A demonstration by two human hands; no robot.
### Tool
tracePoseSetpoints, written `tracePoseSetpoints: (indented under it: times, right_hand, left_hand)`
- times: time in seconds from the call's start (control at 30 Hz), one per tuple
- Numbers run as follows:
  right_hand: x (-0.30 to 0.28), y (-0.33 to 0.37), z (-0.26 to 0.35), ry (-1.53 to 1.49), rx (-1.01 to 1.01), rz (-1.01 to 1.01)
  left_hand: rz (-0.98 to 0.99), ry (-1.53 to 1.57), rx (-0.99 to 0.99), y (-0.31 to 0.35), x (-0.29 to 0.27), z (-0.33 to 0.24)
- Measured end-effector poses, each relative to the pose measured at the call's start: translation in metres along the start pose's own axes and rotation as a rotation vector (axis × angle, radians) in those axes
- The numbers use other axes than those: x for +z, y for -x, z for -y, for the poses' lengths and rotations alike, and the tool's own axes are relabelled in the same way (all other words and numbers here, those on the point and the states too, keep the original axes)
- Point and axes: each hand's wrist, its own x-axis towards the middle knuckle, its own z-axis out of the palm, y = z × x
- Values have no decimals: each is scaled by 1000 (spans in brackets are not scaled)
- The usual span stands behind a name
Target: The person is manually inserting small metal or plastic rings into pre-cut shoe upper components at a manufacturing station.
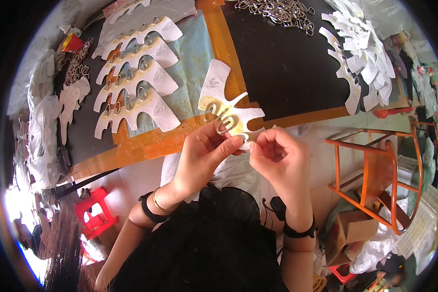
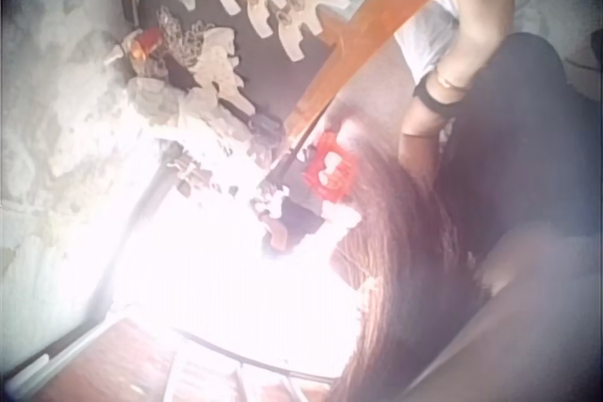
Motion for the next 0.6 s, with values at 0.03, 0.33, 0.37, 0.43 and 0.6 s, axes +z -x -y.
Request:
tracePoseSetpoints:
  times: [0.03, 0.33, 0.37, 0.43, 0.6]
  right_hand:
    - [-1, -2, 1, -16, 28, 24]
    - [17, 10, 9, -128, 86, -78]
    - [18, 9, 8, -128, 84, -80]
    - [19, 7, 6, -101, 36, -98]
    - [16, 5, 5, -169, 70, -89]
  left_hand:
    - [1, 21, 1, -2, -1, -2]
    - [-124, 157, 128, -2, 7, 5]
    - [-131, 157, 148, -1, 9, 5]
    - [-140, 158, 172, 0, 10, 5]
    - [-96, 64, 120, 1, 4, 2]
